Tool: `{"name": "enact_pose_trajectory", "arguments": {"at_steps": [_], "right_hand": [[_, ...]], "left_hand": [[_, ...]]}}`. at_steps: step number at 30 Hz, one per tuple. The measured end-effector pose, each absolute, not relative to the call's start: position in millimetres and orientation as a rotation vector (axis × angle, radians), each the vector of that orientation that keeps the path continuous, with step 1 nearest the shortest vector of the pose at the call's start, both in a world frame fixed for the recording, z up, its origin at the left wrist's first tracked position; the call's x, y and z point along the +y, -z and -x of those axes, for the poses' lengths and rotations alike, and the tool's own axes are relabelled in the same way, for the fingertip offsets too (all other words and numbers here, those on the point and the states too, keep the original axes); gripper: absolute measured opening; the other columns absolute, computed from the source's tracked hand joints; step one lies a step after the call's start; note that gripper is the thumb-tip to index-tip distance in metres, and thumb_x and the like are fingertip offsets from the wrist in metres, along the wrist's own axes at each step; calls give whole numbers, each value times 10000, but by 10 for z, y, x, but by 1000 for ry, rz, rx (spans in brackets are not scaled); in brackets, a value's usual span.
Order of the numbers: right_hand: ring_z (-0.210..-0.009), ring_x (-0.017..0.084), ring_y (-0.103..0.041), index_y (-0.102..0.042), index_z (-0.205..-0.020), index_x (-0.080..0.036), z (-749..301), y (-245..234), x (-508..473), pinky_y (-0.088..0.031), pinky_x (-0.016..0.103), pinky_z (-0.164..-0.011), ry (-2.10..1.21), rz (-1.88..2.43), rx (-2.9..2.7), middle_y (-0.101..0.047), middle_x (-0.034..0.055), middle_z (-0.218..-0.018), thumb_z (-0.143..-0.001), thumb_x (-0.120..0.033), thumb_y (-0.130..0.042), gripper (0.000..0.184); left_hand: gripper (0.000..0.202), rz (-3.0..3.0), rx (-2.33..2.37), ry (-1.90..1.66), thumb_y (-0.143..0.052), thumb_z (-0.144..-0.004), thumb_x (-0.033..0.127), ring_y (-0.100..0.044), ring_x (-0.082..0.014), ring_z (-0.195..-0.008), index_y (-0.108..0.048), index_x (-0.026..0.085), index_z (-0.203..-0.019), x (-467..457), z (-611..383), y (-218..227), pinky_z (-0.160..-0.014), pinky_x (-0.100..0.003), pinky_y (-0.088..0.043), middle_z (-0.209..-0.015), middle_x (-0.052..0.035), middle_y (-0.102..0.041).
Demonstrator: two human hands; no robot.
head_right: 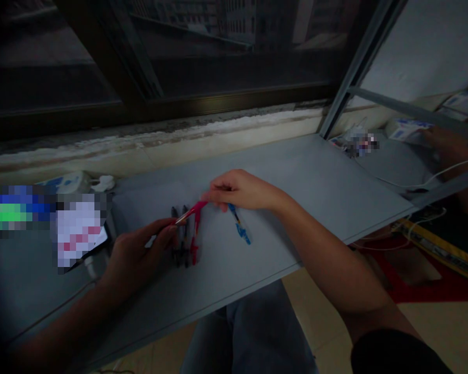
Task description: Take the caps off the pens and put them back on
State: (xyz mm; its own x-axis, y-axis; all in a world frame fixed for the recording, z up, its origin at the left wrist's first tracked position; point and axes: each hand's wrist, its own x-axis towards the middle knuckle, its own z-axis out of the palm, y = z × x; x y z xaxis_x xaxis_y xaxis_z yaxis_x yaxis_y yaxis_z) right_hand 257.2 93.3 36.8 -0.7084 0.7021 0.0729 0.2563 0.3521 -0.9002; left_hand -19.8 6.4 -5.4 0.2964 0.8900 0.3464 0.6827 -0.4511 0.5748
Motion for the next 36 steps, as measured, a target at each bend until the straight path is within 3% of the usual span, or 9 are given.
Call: {"name": "enact_pose_trajectory", "arguments": {"at_steps": [2,6,9,14,18,23,27,31,36], "right_hand": [[-546,88,-494,-629,-756,-145,-2572,-368,933,-362,233,-555,-1332,882,-2184,-623,1,-637,-996,-505,-585,435],[-632,90,-502,-646,-1022,-152,-2580,-342,971,-390,225,-599,-1329,732,-2085,-660,-10,-805,-848,-401,-798,340],[-643,97,-509,-625,-898,-152,-2580,-293,1015,-395,230,-612,-1349,701,-2077,-633,-13,-752,-865,-419,-772,306],[-581,97,-491,-568,-762,-169,-2567,-254,1012,-388,243,-608,-1268,873,-2209,-571,-20,-637,-1016,-546,-532,456],[-679,115,-557,-604,-905,-158,-2561,-280,981,-412,245,-651,-1229,760,-2260,-634,9,-776,-1004,-509,-574,366],[-547,85,-426,-507,-671,-180,-2539,-282,962,-348,246,-598,-1201,786,-2278,-491,-42,-576,-1050,-525,-474,514],[-467,59,-357,-475,-592,-183,-2503,-276,947,-311,242,-540,-1334,832,-2170,-435,-67,-479,-1022,-531,-537,557],[-454,65,-428,-544,-625,-173,-2424,-251,940,-325,233,-507,-1431,906,-1918,-534,-50,-487,-921,-545,-674,493],[-513,80,-514,-620,-659,-155,-2354,-241,916,-393,225,-545,-1463,930,-1880,-629,-15,-555,-840,-548,-759,455]], "left_hand": [[335,-2261,1415,-900,-525,-1031,395,-691,-142,-579,-781,185,-1083,57,197,55,-582,-229,-513,-693,7,-745],[347,-2217,1432,-874,-508,-1042,377,-691,-137,-584,-780,176,-1115,48,185,79,-590,-229,-511,-702,-1,-754],[348,-2194,1446,-861,-512,-1042,379,-700,-140,-602,-784,173,-1108,51,171,98,-606,-231,-520,-720,-9,-766],[331,-2211,1418,-899,-541,-1030,387,-691,-140,-592,-795,180,-1074,54,132,60,-601,-230,-512,-716,-10,-769],[336,-2139,1388,-893,-519,-1045,378,-672,-123,-553,-779,166,-1067,52,112,3,-590,-212,-510,-675,15,-750],[340,-2216,1378,-874,-522,-1047,381,-688,-131,-569,-787,169,-1051,32,116,32,-571,-217,-505,-693,-1,-755],[290,-2362,1398,-967,-572,-1031,343,-674,-140,-609,-790,170,-1113,-11,114,41,-582,-235,-518,-744,-32,-752],[364,-2427,1121,-923,-628,-1020,280,-701,-147,-708,-657,203,-1375,-63,74,-30,-686,-261,-578,-821,-14,-763],[203,-2493,620,-756,-648,-1025,235,-744,-184,-931,-710,198,-1215,-84,1,-45,-866,-330,-616,-1018,-73,-799]]}}
